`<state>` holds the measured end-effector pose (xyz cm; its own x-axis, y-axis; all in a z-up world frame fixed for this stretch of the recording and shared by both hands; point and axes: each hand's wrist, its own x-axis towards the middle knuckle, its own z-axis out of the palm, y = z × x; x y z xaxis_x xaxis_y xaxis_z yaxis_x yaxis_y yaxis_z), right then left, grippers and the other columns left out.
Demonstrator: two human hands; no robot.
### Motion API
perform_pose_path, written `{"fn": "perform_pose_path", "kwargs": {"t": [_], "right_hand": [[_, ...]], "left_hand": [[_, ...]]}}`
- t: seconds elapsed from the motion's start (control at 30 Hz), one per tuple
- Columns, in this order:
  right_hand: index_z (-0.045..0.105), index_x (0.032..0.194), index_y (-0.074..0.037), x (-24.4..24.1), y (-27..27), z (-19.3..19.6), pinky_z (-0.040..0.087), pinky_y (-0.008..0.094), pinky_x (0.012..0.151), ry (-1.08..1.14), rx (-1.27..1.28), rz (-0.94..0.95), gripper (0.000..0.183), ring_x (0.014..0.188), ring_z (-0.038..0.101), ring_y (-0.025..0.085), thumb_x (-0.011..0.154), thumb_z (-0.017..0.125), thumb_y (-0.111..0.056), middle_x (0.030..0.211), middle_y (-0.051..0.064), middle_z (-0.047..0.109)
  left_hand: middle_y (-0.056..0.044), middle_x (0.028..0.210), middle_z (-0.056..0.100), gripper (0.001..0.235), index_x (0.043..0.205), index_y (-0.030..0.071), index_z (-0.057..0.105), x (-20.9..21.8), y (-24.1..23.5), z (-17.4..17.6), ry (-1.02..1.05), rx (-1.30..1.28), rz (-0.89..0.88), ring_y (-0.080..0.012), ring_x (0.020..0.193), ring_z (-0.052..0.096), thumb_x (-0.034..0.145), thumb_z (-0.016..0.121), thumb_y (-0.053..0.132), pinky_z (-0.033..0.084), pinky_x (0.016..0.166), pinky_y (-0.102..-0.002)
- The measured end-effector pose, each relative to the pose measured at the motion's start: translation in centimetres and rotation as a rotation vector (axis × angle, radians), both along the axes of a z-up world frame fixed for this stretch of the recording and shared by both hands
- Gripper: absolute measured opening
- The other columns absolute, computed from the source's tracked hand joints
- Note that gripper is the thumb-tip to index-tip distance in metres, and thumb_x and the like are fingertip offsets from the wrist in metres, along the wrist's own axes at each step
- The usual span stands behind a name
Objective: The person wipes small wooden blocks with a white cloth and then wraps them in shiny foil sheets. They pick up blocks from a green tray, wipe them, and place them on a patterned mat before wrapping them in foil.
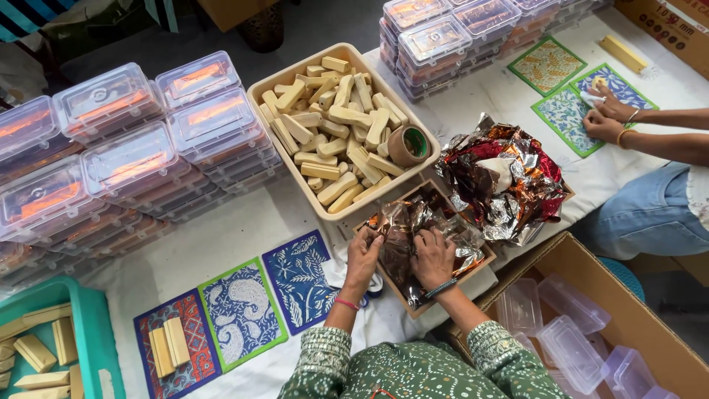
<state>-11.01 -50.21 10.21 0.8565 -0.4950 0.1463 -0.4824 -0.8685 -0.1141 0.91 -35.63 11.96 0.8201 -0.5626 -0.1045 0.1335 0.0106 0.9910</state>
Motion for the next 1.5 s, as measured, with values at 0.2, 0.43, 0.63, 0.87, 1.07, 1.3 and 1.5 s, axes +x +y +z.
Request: {"fn": "perform_pose_path", "kwargs": {"t": [0.2,0.43,0.63,0.87,1.07,1.3,1.5], "right_hand": [[0.066,0.116,-0.017,0.6,-0.2,-2.5,0.023,0.061,0.114,0.157,-0.094,0.104,0.042,0.141,0.039,0.025,0.075,0.074,-0.024,0.134,0.002,0.056],[0.062,0.133,-0.024,1.0,0.2,-1.2,0.016,0.063,0.113,0.106,0.008,0.242,0.059,0.140,0.036,0.030,0.075,0.072,-0.025,0.137,0.002,0.054],[0.060,0.139,-0.020,2.0,-1.0,-2.2,0.022,0.064,0.112,-0.013,0.290,0.212,0.064,0.134,0.049,0.024,0.079,0.076,-0.034,0.136,0.001,0.059],[0.070,0.126,-0.016,4.3,6.0,3.2,0.045,0.045,0.106,-0.307,0.441,0.263,0.043,0.127,0.058,0.026,0.088,0.075,-0.036,0.132,0.006,0.066],[0.060,0.139,-0.011,7.2,15.7,5.6,0.053,0.036,0.096,-0.210,1.416,0.078,0.058,0.120,0.065,0.020,0.093,0.066,-0.047,0.131,0.009,0.069],[0.059,0.133,0.000,8.1,21.8,3.1,0.059,0.036,0.086,0.009,1.464,0.142,0.057,0.101,0.069,0.017,0.086,0.079,-0.026,0.116,0.011,0.073],[0.063,0.122,0.004,6.2,22.5,-6.2,0.061,0.036,0.068,-0.230,1.775,-0.050,0.034,0.078,0.072,0.021,0.089,0.065,-0.005,0.098,0.012,0.074]], "left_hand": [[0.002,0.085,0.064,0.018,0.094,0.009,0.060,3.0,6.0,9.0,0.052,-0.332,0.228,-0.0094,0.073,0.058,0.107,0.053,0.021,0.053,0.064,-0.023],[0.001,0.110,0.065,0.015,0.112,0.005,0.061,3.2,18.3,13.7,-0.160,-0.465,0.390,-0.0056,0.100,0.060,0.101,0.052,0.006,0.049,0.091,-0.019],[0.001,0.099,0.071,0.015,0.106,0.005,0.064,-1.1,19.8,9.6,-0.072,-0.185,0.372,-0.0039,0.094,0.064,0.101,0.050,0.006,0.052,0.088,-0.022],[0.001,0.102,0.067,0.012,0.114,0.005,0.063,-2.2,23.5,4.4,0.359,-0.631,0.386,-0.0065,0.093,0.061,0.104,0.057,0.007,0.049,0.085,-0.023],[-0.006,0.104,0.072,0.019,0.116,0.005,0.068,-3.5,25.8,4.5,0.092,-0.103,0.205,-0.0130,0.093,0.066,0.101,0.058,0.011,0.054,0.082,-0.027],[-0.011,0.130,0.074,0.017,0.107,0.003,0.066,-5.0,28.4,5.1,-0.488,0.347,-0.071,-0.0298,0.098,0.073,0.096,0.066,0.016,0.057,0.080,-0.040],[-0.010,0.114,0.075,0.046,0.132,0.006,0.062,-4.4,31.6,5.8,-0.455,0.353,-0.152,-0.0285,0.104,0.074,0.091,0.073,0.024,0.057,0.090,-0.039]]}}
